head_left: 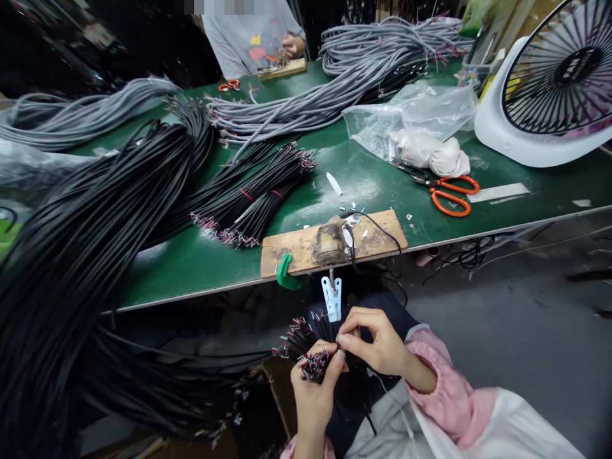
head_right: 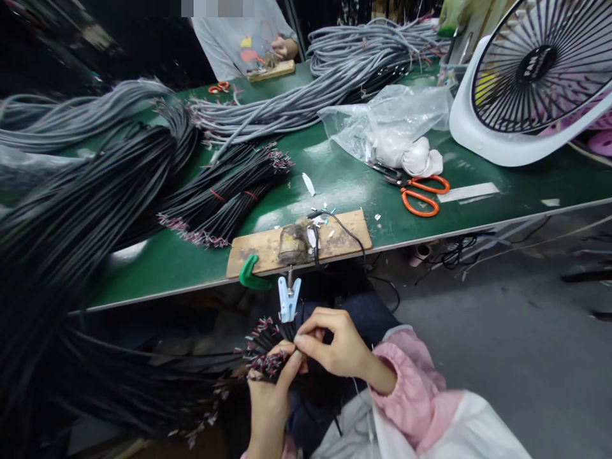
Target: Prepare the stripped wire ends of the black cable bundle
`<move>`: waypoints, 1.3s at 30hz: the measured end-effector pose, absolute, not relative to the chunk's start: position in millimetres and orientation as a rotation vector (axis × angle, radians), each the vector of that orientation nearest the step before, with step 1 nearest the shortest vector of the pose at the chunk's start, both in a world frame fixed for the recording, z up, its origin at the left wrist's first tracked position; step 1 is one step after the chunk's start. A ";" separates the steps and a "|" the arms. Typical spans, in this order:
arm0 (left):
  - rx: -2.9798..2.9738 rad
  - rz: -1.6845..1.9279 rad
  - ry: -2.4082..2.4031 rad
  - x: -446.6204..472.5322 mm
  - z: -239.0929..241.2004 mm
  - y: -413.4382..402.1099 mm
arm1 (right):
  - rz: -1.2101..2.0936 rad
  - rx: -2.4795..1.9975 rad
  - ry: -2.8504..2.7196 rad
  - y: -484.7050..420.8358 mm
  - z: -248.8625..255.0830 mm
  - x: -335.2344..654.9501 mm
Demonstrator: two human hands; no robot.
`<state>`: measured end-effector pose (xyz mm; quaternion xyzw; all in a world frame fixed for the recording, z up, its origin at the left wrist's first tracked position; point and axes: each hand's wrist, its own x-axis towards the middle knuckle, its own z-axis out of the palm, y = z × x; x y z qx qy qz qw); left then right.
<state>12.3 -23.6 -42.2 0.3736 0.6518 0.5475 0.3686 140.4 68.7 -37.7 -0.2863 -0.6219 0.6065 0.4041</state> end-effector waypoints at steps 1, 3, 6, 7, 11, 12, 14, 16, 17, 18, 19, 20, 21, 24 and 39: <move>0.962 1.397 1.665 11.2 -42.6 -24.2 | 1.536 -0.723 -1.582 69.3 -37.7 140.8; 0.976 1.376 1.652 9.1 -42.8 -25.0 | 1.541 -0.719 -1.597 70.0 -37.9 141.1; 1.004 1.330 1.641 6.3 -42.1 -24.5 | 1.526 -0.708 -1.596 69.4 -38.9 140.2; 1.013 1.322 1.642 5.6 -41.7 -24.0 | 1.517 -0.708 -1.593 69.1 -39.4 139.8; 1.058 1.306 1.646 3.0 -42.2 -22.5 | 1.513 -0.713 -1.597 68.5 -40.5 139.2; 1.068 1.312 1.648 2.3 -43.0 -22.5 | 1.524 -0.707 -1.603 68.6 -40.5 139.3; 1.078 1.328 1.658 1.2 -44.8 -22.7 | 1.551 -0.678 -1.615 68.9 -40.6 139.8; 1.075 1.339 1.675 0.6 -45.9 -22.9 | 1.573 -0.652 -1.623 69.3 -41.1 140.1; 1.073 1.336 1.683 0.6 -45.8 -22.8 | 1.582 -0.648 -1.626 69.6 -41.6 140.1; 1.074 1.329 1.692 0.7 -45.2 -22.5 | 1.589 -0.652 -1.630 69.9 -42.2 140.1; 1.077 1.323 1.700 1.1 -44.3 -22.0 | 1.592 -0.659 -1.634 70.2 -42.9 140.1; 1.083 1.317 1.706 1.7 -43.0 -21.3 | 1.593 -0.670 -1.641 70.6 -43.6 140.2; 1.088 1.311 1.711 2.4 -41.6 -20.3 | 1.592 -0.681 -1.647 71.0 -44.2 140.3; 1.093 1.294 1.724 3.8 -37.7 -17.2 | 1.567 -0.690 -1.658 71.0 -44.8 140.8; 0.884 1.309 1.624 1.5 -43.7 -26.9 | 1.821 -0.689 -1.444 72.6 -50.4 143.0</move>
